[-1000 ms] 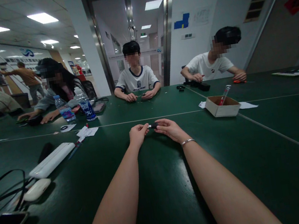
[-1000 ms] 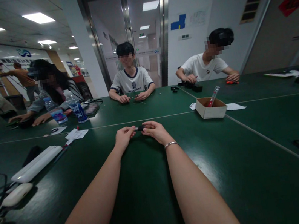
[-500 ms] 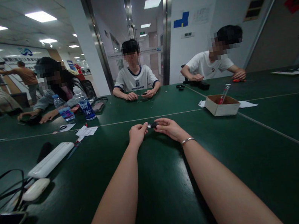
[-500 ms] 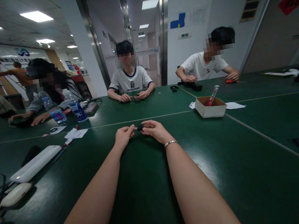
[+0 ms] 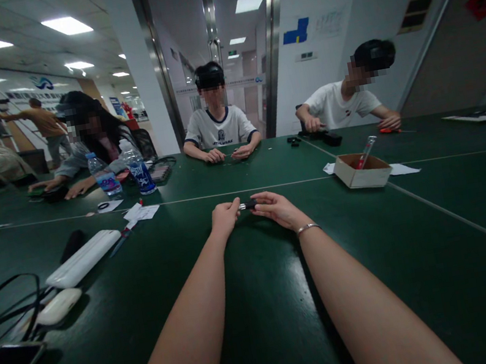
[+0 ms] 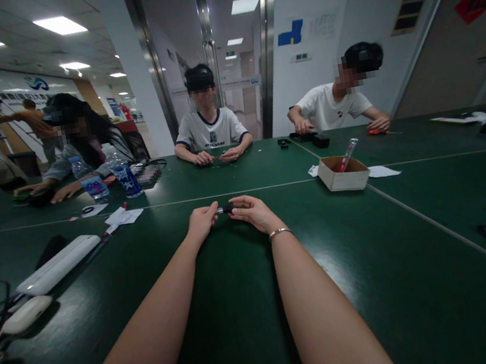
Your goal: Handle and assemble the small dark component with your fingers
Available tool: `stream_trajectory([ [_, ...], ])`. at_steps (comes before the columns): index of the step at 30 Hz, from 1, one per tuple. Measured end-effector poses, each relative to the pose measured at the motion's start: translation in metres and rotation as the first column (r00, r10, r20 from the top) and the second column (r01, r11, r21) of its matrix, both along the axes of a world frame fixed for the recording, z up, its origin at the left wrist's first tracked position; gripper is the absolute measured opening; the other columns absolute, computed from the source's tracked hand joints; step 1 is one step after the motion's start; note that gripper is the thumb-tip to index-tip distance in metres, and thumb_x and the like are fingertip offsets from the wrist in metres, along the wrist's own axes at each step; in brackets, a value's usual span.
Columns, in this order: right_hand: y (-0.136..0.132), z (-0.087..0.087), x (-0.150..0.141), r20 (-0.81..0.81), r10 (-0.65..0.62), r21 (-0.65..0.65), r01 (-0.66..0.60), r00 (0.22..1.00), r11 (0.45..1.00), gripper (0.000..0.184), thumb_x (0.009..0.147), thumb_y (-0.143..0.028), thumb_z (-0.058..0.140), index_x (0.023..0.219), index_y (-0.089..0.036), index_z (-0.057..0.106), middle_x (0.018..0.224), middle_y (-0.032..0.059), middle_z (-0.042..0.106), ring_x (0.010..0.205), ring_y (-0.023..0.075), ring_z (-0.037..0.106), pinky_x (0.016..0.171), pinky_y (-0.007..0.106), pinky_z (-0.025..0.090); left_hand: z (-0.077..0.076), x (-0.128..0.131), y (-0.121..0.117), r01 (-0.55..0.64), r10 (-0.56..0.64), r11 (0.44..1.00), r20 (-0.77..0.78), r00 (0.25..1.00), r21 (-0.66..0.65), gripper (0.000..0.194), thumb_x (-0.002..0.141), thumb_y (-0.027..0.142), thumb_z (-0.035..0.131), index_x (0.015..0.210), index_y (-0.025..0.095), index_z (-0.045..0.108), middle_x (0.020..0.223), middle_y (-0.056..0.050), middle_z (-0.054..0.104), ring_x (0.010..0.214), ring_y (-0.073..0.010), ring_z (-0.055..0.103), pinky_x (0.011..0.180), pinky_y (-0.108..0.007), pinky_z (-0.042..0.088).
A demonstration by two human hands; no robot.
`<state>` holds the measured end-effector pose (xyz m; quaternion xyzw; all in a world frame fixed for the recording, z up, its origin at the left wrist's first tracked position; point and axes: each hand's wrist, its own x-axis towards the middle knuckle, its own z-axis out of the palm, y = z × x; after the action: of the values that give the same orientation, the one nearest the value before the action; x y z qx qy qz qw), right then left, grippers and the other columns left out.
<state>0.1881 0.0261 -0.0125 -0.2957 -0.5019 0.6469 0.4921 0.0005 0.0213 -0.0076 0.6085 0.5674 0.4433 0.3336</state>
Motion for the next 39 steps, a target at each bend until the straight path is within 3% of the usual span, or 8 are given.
stream_trajectory([
  [8, 0.0, 0.0, 0.003, 0.014, 0.027, -0.016, -0.026, 1.0, 1.0, 0.033, 0.067, -0.006, 0.077, 0.096, -0.019, 0.069, 0.102, 0.0051, 0.062, 0.093, 0.019, 0.066, 0.095, 0.038, 0.053, -0.006, 0.001, 0.009, 0.016, -0.017, 0.999, -0.016, 1.0, -0.048, 0.049, 0.082, 0.054, 0.046, 0.049, 0.018, 0.054, 0.042, 0.002, 0.045, 0.044, -0.0131, 0.042, 0.051, -0.027, 0.03],
  [13, -0.001, 0.001, 0.003, 0.021, 0.005, -0.021, -0.005, 1.0, 1.0, 0.036, 0.065, -0.005, 0.078, 0.096, -0.019, 0.069, 0.103, 0.0049, 0.063, 0.093, 0.0195, 0.066, 0.096, 0.038, 0.052, -0.002, 0.002, 0.01, -0.009, 0.005, 0.998, -0.053, 0.999, -0.067, 0.048, 0.083, 0.05, 0.045, 0.046, 0.019, 0.052, 0.043, 0.001, 0.046, 0.044, -0.0131, 0.042, 0.053, -0.027, 0.03],
  [21, 0.0, 0.001, 0.002, 0.033, -0.013, -0.025, 0.014, 0.999, 1.0, 0.038, 0.06, -0.004, 0.08, 0.093, -0.018, 0.069, 0.101, 0.004, 0.066, 0.089, 0.0182, 0.068, 0.092, 0.033, 0.055, 0.009, 0.005, 0.013, -0.032, 0.028, 0.968, -0.02, 0.999, -0.25, 0.043, 0.081, 0.038, 0.048, 0.042, 0.02, 0.049, 0.038, 0.001, 0.042, 0.039, -0.0132, 0.039, 0.05, -0.028, 0.029],
  [24, 0.0, 0.001, 0.002, 0.036, -0.026, -0.027, 0.027, 0.999, 0.999, 0.037, 0.06, -0.001, 0.079, 0.092, -0.019, 0.07, 0.1, 0.0041, 0.066, 0.087, 0.0176, 0.068, 0.089, 0.032, 0.056, 0.01, 0.005, 0.009, -0.041, 0.032, 0.972, -0.04, 0.999, -0.231, 0.044, 0.081, 0.038, 0.048, 0.041, 0.02, 0.05, 0.039, 0.0, 0.045, 0.04, -0.0141, 0.042, 0.051, -0.029, 0.03],
  [31, 0.0, 0.002, 0.0, 0.012, -0.019, -0.052, 0.02, 1.0, 0.998, 0.029, 0.067, -0.006, 0.078, 0.092, -0.016, 0.07, 0.091, 0.005, 0.069, 0.074, 0.0145, 0.068, 0.073, 0.025, 0.06, 0.003, 0.004, -0.002, -0.053, 0.052, 0.998, -0.048, 0.997, -0.02, 0.048, 0.082, 0.053, 0.046, 0.051, 0.018, 0.059, 0.046, -0.001, 0.052, 0.047, -0.0137, 0.047, 0.053, -0.027, 0.033],
  [39, -0.003, 0.006, -0.003, -0.003, -0.072, -0.093, 0.071, 0.997, 0.993, 0.021, 0.07, -0.01, 0.079, 0.089, -0.013, 0.069, 0.076, 0.0048, 0.07, 0.066, 0.0132, 0.068, 0.063, 0.019, 0.058, -0.005, 0.002, 0.003, 0.069, -0.066, 0.998, 0.176, 0.982, -0.01, 0.05, 0.074, 0.063, 0.054, 0.066, 0.014, 0.062, 0.056, -0.002, 0.055, 0.046, -0.0097, 0.045, 0.045, -0.022, 0.033],
])
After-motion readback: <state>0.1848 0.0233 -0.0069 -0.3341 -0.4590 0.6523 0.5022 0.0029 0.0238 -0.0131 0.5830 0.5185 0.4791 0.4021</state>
